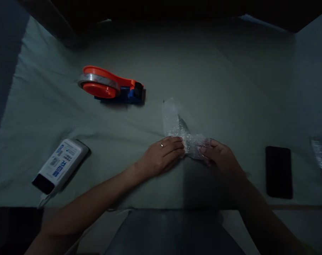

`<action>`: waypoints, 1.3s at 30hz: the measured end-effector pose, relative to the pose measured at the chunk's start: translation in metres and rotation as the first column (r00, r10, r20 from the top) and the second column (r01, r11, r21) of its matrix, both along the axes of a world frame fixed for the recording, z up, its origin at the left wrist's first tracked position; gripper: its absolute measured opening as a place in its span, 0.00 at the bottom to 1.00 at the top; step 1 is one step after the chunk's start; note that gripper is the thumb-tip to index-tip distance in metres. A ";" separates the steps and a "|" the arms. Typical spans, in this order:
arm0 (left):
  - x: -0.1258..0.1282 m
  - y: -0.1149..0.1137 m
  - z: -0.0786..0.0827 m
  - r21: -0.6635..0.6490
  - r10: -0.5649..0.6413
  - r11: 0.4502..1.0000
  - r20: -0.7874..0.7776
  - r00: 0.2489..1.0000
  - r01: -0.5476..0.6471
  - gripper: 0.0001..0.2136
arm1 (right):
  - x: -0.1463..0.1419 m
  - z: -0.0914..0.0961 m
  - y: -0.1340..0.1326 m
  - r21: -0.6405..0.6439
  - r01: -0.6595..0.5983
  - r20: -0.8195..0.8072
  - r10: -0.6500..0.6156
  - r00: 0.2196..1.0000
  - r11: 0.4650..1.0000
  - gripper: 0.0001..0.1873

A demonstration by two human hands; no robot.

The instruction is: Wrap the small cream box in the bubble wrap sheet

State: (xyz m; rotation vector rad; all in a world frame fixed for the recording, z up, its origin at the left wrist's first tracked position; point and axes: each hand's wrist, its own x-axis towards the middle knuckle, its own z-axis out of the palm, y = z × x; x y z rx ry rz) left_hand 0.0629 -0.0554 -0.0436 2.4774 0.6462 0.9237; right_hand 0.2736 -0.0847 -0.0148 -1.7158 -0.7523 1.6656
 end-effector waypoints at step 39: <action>0.021 0.019 0.008 -0.005 -0.191 0.981 -0.184 0.964 0.193 0.11 | -0.005 -0.010 0.009 0.161 -0.058 0.216 0.022 0.976 0.985 0.15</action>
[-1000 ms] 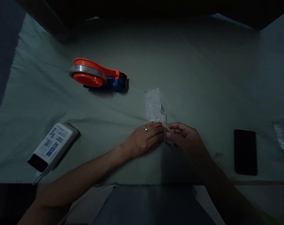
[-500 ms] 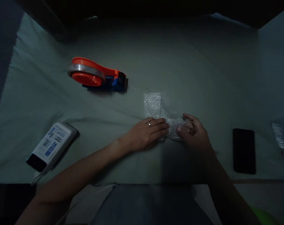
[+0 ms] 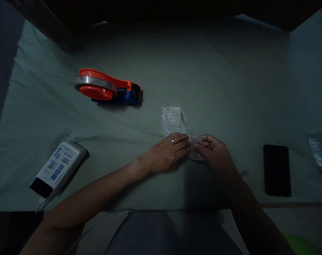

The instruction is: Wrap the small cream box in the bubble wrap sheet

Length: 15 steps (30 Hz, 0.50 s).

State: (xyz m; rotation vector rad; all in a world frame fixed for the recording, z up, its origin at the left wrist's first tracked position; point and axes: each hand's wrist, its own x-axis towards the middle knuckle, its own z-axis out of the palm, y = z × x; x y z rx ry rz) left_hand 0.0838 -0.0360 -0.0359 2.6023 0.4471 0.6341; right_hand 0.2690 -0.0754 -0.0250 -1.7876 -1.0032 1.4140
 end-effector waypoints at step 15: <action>-0.010 -0.018 -0.007 0.099 0.403 0.896 0.230 0.886 -0.434 0.11 | -0.024 0.014 -0.003 -0.011 0.111 -0.125 -0.112 0.986 0.994 0.11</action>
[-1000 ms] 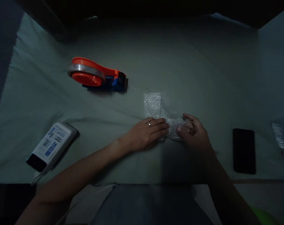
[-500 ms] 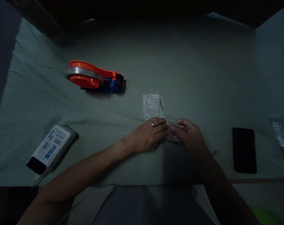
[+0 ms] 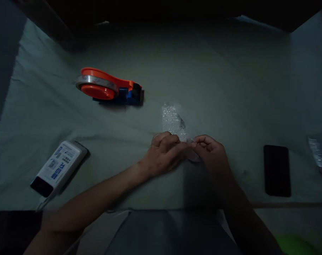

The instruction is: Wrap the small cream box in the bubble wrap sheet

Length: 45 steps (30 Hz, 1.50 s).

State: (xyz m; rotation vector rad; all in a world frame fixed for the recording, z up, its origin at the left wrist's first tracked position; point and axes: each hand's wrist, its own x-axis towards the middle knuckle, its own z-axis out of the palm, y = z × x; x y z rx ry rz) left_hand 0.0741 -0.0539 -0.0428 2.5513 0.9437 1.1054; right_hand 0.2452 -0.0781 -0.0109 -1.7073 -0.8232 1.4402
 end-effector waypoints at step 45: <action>-0.027 0.011 -0.008 -0.286 -0.300 0.909 0.055 0.952 0.303 0.14 | 0.018 -0.018 -0.019 0.386 -0.868 0.890 0.122 0.440 0.312 0.13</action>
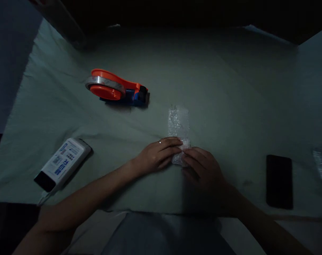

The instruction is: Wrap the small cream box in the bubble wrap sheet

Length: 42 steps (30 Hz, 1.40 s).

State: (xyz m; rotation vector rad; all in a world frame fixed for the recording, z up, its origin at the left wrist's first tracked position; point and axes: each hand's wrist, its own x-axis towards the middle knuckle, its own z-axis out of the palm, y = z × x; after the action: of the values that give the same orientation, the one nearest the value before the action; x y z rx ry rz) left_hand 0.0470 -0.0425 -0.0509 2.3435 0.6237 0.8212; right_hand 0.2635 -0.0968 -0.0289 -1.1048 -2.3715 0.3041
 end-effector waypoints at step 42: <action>0.020 0.016 0.029 -0.172 0.251 0.946 -0.145 0.957 -0.274 0.05 | -0.008 0.003 0.051 -0.150 0.019 -0.091 -0.033 0.995 0.988 0.10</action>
State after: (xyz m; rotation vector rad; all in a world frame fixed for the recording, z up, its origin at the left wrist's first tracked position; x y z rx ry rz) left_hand 0.0674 -0.0268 -0.0223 2.1750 1.0390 0.7000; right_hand 0.2554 -0.0461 -0.0262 -1.1615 -2.2802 0.5203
